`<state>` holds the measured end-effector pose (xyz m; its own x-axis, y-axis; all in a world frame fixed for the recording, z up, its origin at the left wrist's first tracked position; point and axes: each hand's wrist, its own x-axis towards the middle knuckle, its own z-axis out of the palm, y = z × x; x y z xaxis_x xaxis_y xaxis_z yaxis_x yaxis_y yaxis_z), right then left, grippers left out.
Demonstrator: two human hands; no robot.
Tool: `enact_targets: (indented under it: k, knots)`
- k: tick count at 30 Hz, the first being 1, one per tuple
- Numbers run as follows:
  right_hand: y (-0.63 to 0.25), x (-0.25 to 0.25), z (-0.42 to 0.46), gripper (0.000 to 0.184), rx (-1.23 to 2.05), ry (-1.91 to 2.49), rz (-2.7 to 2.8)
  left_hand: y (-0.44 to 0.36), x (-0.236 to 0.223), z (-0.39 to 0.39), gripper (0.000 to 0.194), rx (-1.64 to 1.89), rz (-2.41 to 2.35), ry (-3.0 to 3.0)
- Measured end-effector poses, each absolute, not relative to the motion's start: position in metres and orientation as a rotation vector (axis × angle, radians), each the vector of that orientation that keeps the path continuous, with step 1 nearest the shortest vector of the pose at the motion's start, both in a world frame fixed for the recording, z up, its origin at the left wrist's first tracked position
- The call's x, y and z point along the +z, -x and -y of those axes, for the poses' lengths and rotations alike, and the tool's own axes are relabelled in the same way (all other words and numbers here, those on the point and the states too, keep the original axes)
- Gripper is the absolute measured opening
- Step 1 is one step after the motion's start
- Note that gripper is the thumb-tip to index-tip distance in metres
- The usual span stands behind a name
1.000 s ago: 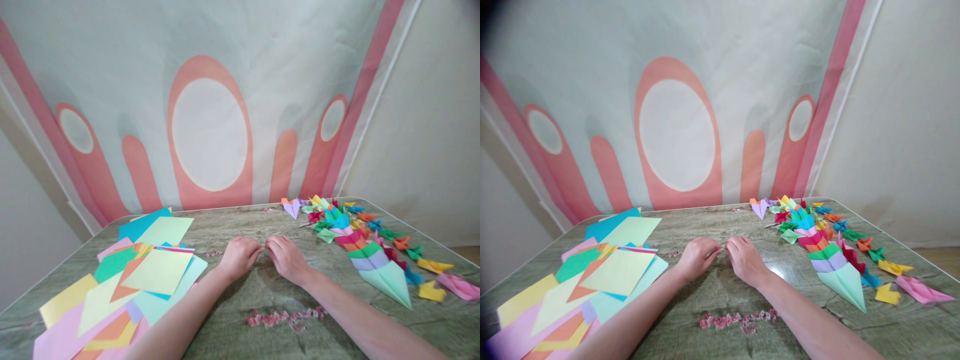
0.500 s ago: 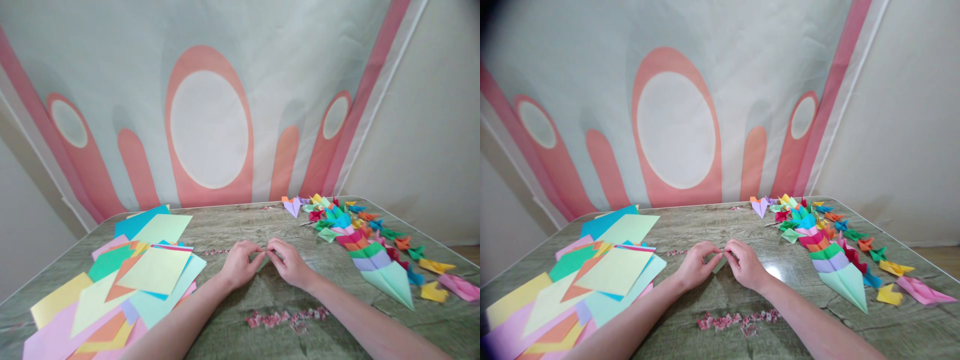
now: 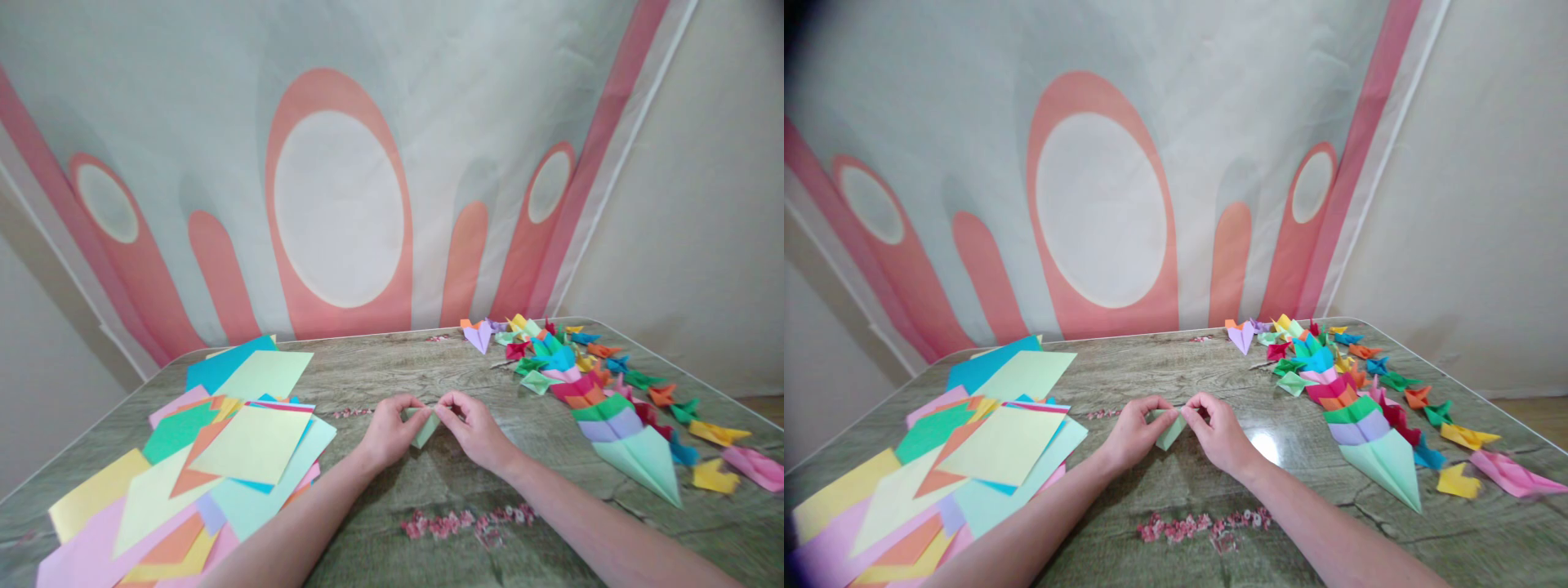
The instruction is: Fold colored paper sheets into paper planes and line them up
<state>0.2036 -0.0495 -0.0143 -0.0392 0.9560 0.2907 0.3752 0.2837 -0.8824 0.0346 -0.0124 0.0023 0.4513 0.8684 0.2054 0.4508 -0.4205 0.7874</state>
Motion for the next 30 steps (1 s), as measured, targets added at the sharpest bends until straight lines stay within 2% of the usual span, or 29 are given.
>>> enact_targets:
  k: [7, 13, 24, 30]
  knots:
    - [-0.206, -0.012, 0.05, 0.023, 0.808, 1.244, 1.49, -0.028, -0.002, 0.005, 0.038, 0.801, -1.015, -1.687]
    - [-0.204, -0.014, 0.049, 0.018, 0.965, 1.202, 1.381, -0.025, 0.004, 0.008, 0.034, 0.837, -0.983, -1.68]
    - [-0.205, -0.018, 0.043, 0.023, 0.98, 1.214, 1.243, -0.028, -0.002, 0.003, 0.045, 0.749, -0.886, -1.446]
    - [-0.201, -0.018, 0.043, 0.021, 0.97, 1.188, 1.188, -0.03, -0.008, 0.002, 0.049, 0.808, -0.926, -1.526]
